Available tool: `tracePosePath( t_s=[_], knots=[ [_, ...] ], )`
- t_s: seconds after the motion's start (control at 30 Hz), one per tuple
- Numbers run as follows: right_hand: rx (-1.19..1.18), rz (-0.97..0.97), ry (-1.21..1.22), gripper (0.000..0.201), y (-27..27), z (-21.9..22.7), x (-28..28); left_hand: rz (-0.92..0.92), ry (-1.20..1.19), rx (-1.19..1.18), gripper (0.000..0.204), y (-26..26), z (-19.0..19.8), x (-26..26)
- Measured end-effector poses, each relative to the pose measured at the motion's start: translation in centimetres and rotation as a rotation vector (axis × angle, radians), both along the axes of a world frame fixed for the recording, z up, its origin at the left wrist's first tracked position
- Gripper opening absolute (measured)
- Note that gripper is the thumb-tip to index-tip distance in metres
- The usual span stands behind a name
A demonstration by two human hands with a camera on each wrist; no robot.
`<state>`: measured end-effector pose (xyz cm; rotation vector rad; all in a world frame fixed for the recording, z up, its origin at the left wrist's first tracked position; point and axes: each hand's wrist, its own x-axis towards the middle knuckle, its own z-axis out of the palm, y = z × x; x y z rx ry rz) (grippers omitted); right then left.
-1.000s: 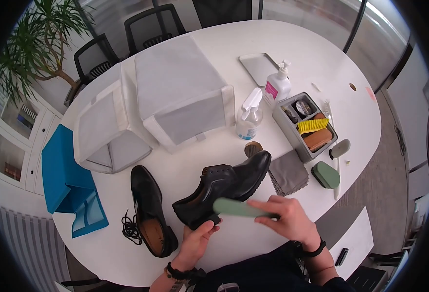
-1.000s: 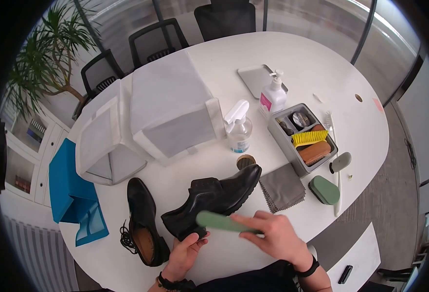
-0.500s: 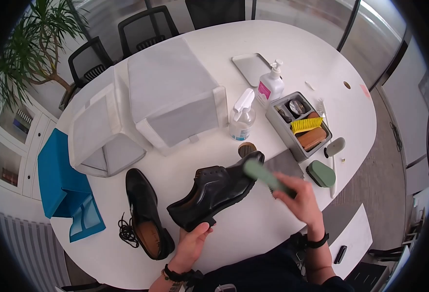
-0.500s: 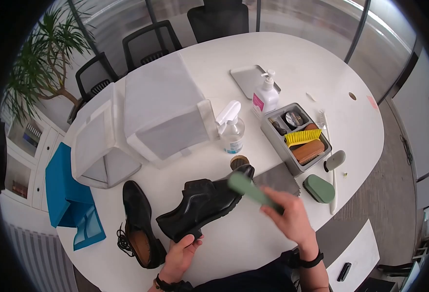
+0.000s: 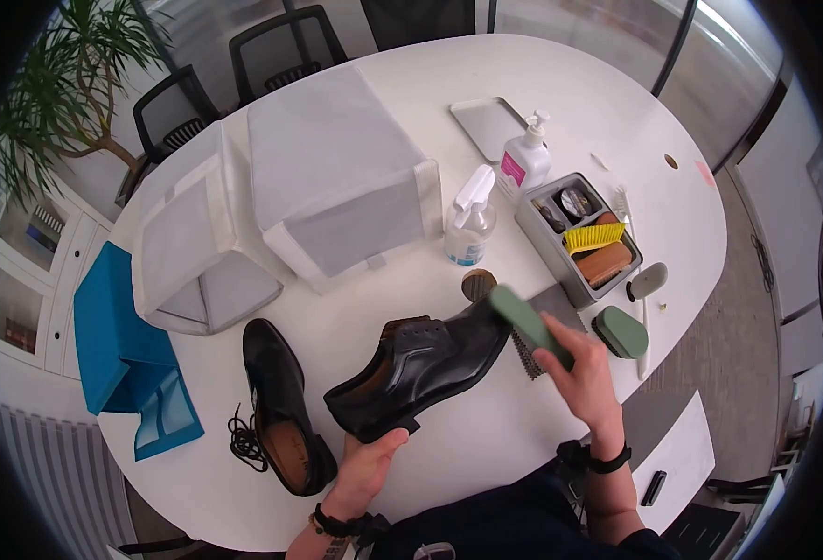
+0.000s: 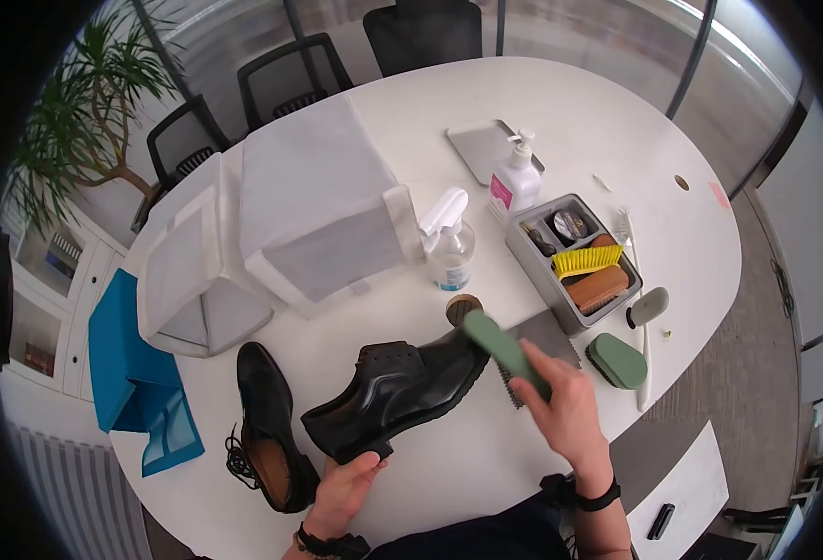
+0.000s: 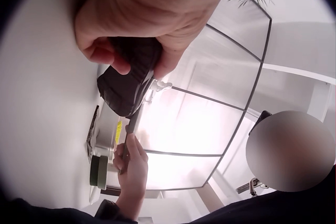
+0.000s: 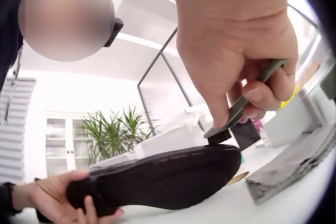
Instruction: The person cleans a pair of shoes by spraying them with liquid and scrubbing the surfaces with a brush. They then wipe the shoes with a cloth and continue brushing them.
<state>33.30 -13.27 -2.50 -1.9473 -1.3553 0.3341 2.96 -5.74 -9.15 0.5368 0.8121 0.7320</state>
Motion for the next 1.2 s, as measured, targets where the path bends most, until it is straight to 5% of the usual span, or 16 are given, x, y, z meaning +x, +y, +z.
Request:
tracePosePath(
  t_s=[0.17,0.23,0.27,0.5,0.73,0.8,0.87,1.0,1.13,1.2],
  knots=[
    [-0.017,0.198,0.126,0.047,-0.1,0.3,-0.5,-0.042,-0.032,0.045,0.073,0.2,0.9,0.4],
    [-0.073,-0.115,0.102,0.047,0.2,-0.2,-0.2,-0.081,0.063,0.228,0.073,0.2,1.0,0.6],
    [-0.07,-0.113,0.101,0.047,0.2,0.0,-0.2,-0.08,0.063,0.231,0.073,0.2,1.2,0.7],
    [-0.038,0.301,0.213,0.048,-0.8,1.7,-1.9,-0.06,0.05,0.165,0.074,0.2,1.8,0.9],
    [-0.035,0.228,0.119,0.048,0.2,0.8,-4.0,-0.088,0.078,0.253,0.073,0.2,2.2,1.0],
    [-0.157,0.491,0.163,0.047,0.2,1.8,-4.6,-0.077,0.071,0.228,0.073,0.2,2.3,1.1],
    [-0.131,0.482,0.152,0.043,0.3,1.4,-4.5,-0.058,0.06,0.203,0.072,0.1,2.1,0.9],
    [0.004,0.159,0.032,0.036,0.8,1.3,-4.3,-0.054,0.064,0.158,0.066,0.1,1.9,0.9],
    [-0.006,0.414,0.067,0.042,0.1,1.2,-5.4,-0.067,0.086,0.135,0.061,0.1,1.3,0.5],
    [-0.197,0.598,0.027,0.049,0.1,2.6,-5.9,-0.091,0.092,0.122,0.06,0.3,0.1,-0.2]
  ],
)
